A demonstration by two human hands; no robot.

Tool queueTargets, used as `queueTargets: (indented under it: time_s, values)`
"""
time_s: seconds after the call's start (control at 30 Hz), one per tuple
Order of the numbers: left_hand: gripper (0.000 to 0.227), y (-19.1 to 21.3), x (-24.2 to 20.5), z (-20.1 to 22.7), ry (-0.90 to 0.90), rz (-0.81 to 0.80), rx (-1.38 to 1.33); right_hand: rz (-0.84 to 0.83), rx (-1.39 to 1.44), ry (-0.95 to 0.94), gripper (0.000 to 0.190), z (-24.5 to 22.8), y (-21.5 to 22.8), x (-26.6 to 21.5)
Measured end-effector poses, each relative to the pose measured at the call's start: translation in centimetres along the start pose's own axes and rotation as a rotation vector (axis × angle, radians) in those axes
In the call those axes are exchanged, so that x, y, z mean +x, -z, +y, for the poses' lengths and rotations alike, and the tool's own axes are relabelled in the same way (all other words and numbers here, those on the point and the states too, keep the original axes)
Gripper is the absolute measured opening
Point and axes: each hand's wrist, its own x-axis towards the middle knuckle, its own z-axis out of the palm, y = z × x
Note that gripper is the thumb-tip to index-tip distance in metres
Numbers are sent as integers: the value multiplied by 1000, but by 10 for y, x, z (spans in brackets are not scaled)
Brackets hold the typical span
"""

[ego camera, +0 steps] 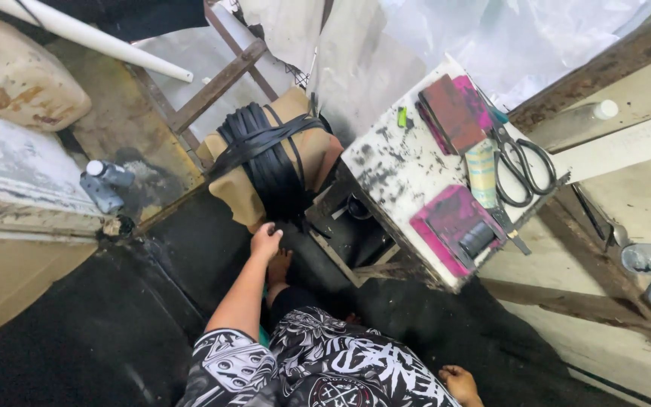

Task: The person pulls black rubber straps through a small handheld device, then hangs them on a drying rack using colorful clothespins. They retrieve more straps from a pile on the floor and repeat the process.

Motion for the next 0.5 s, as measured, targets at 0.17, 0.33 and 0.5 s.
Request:
queueTargets:
  time_s: [0.17, 0.33, 0.5]
  values:
    - [47, 47, 135, 68, -98, 91, 115, -55, -187, -274, 42, -65, -34, -87]
    - [45, 98, 174, 142, -66, -46, 339, -12, -118, -302, 39, -58, -90, -113]
    - [61, 96, 221, 133, -131, -173, 757, -98, 75, -457, 41, -121, -110, -161]
